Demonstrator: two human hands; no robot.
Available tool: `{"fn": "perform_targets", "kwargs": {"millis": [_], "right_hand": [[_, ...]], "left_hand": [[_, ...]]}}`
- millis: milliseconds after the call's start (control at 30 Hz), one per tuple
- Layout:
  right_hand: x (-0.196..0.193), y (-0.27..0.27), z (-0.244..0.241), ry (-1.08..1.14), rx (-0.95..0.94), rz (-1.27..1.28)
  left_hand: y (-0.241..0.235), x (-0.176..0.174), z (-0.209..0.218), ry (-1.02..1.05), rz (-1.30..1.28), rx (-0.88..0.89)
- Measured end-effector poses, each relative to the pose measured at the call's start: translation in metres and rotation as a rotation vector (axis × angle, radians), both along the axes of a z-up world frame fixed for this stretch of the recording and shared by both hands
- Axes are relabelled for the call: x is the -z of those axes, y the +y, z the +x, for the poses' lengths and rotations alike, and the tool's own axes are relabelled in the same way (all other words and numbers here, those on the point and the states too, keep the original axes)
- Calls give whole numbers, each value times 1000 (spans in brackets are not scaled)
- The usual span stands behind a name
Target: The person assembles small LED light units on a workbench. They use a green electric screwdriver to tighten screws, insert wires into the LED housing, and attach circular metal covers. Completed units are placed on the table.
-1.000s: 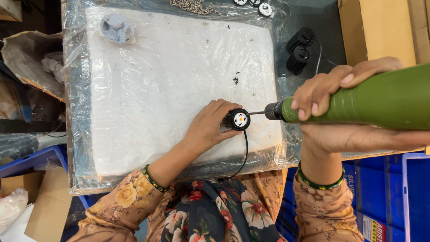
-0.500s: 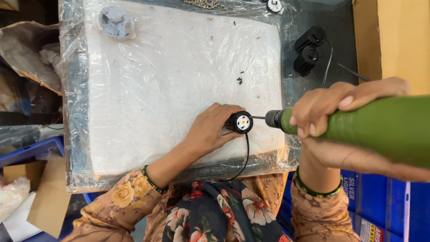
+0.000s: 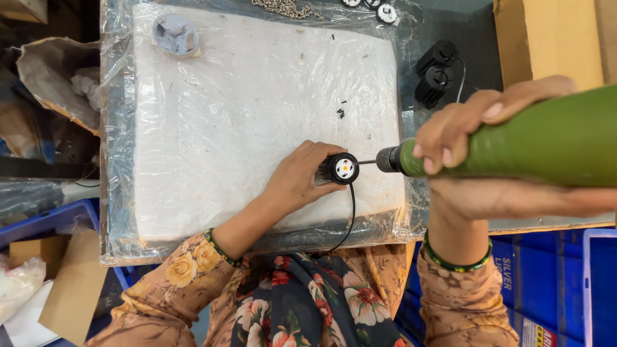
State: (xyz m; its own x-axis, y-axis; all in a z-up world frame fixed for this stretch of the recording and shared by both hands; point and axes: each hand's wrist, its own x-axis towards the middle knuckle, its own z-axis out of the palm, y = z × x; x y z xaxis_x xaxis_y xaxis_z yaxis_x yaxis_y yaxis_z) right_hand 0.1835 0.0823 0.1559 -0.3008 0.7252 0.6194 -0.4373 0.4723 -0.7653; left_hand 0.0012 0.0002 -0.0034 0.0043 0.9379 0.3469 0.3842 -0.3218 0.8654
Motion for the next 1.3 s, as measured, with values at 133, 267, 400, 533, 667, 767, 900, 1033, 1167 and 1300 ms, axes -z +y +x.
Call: {"fn": "perform_targets", "kwargs": {"millis": [133, 267, 400, 533, 667, 767, 900, 1033, 1167, 1300], "right_hand": [[0, -12, 1, 35, -75, -25], [5, -10, -8, 40, -96, -10], [7, -7, -6, 4, -95, -33], [10, -6, -2, -1, -86, -35], [9, -9, -7, 11, -87, -54], [6, -6, -8, -10, -100, -31], [8, 27, -3, -9, -546, 84], [6, 67, -9, -40, -995, 136], [-16, 67, -31, -164, -997, 196], [-14, 22, -45, -106, -447, 55]], "left_hand": [[0, 3, -1, 6, -2, 0], [3, 7, 0, -5, 12, 8], [3, 10, 0, 8, 9, 20], [4, 10, 0, 13, 15, 15], [3, 11, 0, 16, 20, 13], [3, 11, 0, 2, 2, 12], [2, 11, 1, 6, 0, 24], [1, 10, 1, 34, -37, 30], [2, 8, 0, 48, -51, 38], [2, 10, 1, 53, -46, 25]]}}
